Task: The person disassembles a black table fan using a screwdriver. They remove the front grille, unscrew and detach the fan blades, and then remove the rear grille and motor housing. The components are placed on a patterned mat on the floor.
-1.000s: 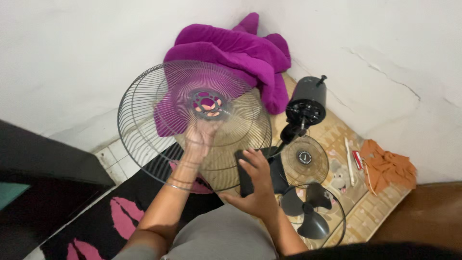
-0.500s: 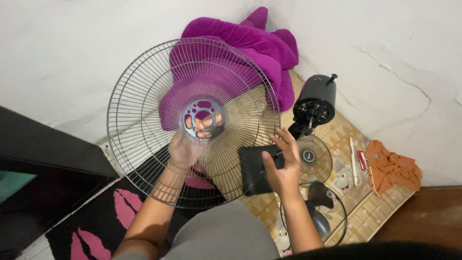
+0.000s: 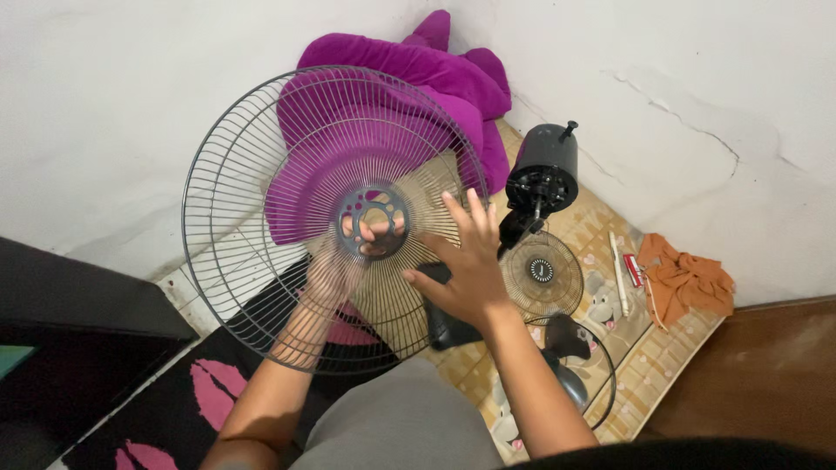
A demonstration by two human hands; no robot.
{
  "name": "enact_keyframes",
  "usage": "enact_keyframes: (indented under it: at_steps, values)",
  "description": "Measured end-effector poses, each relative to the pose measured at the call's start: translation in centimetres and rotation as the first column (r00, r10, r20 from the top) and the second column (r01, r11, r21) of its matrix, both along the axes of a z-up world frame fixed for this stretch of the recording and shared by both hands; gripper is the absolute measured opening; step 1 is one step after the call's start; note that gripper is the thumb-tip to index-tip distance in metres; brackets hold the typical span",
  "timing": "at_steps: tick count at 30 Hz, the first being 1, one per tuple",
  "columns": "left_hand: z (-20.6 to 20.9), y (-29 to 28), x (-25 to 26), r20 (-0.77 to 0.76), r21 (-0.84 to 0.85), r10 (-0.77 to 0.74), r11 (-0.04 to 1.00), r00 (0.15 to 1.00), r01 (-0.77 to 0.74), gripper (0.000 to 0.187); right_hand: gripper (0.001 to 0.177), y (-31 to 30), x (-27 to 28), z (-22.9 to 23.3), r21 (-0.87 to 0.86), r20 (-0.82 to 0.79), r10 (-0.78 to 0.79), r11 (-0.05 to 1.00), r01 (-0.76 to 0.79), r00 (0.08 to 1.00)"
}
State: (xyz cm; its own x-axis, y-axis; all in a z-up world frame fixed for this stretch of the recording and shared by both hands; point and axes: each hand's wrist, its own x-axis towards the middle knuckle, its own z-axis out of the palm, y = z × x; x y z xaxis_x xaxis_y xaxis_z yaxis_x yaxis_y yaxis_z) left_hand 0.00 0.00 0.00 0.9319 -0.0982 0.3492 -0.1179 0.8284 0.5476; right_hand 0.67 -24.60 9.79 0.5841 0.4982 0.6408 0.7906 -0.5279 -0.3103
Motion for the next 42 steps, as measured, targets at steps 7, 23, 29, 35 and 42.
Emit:
enact_keyframes:
  at_steps: [7, 23, 29, 35, 42]
  values:
    - [-0.9, -0.1, 0.1, 0.013, -0.107, -0.089, 0.990, 0.996, 0.090, 0.036, 0.024, -1.4, 2.3, -3.7, 0.230, -0.204, -0.144, 0.955, 0.190, 0.968]
    - [-2.0, -1.2, 1.3, -0.167, -0.181, -0.168, 0.974, 0.972, 0.137, 0.063, 0.059, 0.6, 1.7, 4.1, 0.072, -0.042, -0.028, 0.997, 0.030, 0.999]
    - [-3.8, -0.6, 2.5, -0.214, 0.003, -0.085, 0.996, 0.973, 0.088, 0.065, 0.077, 0.8, 2.0, 3.5, 0.052, -0.001, -0.106, 0.993, 0.106, 0.994]
    - [-4.7, -0.4, 2.9, -0.206, -0.109, -0.178, 0.981, 0.962, 0.158, 0.045, 0.077, 1.0, 2.0, 2.6, 0.053, -0.030, -0.105, 0.993, 0.106, 0.994]
    - [-4.1, -0.6, 2.1, -0.172, -0.036, -0.126, 0.992, 0.977, 0.122, 0.043, 0.079, 0.6, 1.4, 2.4, 0.053, -0.059, -0.032, 0.998, 0.036, 0.998]
